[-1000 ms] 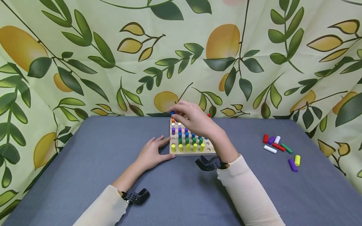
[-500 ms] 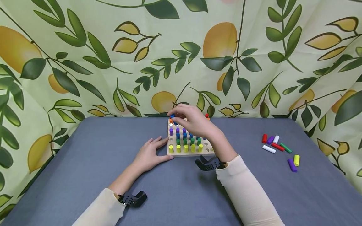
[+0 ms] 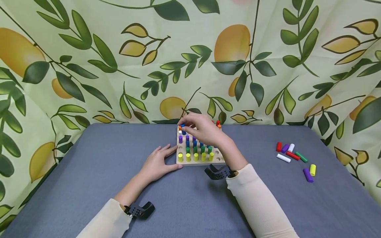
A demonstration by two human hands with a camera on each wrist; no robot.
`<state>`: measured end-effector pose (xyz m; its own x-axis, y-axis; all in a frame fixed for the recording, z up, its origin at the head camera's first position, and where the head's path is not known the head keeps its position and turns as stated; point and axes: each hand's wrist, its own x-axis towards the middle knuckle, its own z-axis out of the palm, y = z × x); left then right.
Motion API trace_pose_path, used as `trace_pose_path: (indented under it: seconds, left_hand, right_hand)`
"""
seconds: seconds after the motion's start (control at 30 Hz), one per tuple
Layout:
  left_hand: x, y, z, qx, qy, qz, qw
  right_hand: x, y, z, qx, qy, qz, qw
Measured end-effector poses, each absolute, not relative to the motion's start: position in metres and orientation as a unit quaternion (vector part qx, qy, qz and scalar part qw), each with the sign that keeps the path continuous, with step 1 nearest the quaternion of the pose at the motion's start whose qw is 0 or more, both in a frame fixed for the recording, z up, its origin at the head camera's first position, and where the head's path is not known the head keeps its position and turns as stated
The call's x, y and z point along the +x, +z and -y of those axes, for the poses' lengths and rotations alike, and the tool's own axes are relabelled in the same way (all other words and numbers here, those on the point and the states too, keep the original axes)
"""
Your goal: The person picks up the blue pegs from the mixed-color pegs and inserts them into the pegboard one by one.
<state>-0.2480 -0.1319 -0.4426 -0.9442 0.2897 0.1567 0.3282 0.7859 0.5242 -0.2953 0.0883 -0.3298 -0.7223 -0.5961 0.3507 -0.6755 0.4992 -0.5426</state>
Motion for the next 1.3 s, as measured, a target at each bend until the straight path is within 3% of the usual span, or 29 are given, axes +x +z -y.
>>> trace_pose_path:
  seconds: [0.8,1.3]
  left_hand:
    - [-0.249,-0.444,0.133,-0.172,-0.282,0.943,0.044]
    - [-0.249,-0.444,0.133,-0.165,-0.286,0.943,0.041]
  right_hand:
    - [-0.308,-0.364,-0.070,0.353,0.317,0.880,-0.013]
    - [-0.313,-0.378,-0.067,0.357,0.287,0.889,-0.027]
